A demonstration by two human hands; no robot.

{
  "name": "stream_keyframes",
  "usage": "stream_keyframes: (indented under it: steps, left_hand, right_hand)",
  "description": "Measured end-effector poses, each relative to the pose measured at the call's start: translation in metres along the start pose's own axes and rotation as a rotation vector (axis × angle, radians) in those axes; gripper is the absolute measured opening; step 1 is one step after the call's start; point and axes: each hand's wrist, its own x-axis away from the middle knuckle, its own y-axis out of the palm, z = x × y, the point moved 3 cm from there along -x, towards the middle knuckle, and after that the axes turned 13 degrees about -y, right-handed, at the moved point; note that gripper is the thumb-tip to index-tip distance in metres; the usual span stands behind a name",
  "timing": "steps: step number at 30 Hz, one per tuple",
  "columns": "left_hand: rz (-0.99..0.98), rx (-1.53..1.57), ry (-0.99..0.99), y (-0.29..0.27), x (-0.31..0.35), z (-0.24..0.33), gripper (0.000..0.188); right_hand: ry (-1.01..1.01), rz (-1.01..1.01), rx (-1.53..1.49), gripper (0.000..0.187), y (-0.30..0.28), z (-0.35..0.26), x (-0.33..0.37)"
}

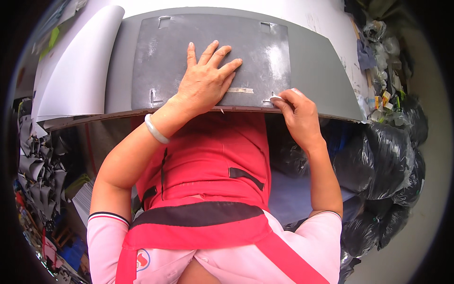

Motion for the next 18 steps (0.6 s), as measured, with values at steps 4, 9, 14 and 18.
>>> stream_keyframes:
  steps: [4, 9, 14, 18]
  left_hand:
    - [0.006, 0.002, -0.002, 0.001, 0.000, 0.000, 0.032]
    - [0.009, 0.002, 0.005, 0.002, 0.000, 0.000, 0.032]
    - [0.004, -0.006, 0.003, 0.000, -0.001, 0.000, 0.032]
    - [-0.011, 0.012, -0.001, -0.004, -0.003, 0.001, 0.032]
  right_hand:
    - [0.275, 0.146, -0.346, 0.011, 0.005, -0.002, 0.003]
    - [0.210, 0.052, -0.124, 0.013, 0.009, 0.004, 0.001]
    - [0.291, -0.184, -0.144, 0.017, -0.017, -0.012, -0.022]
    - [0.135, 0.069, -0.158, 0.021, -0.024, 0.013, -0.073]
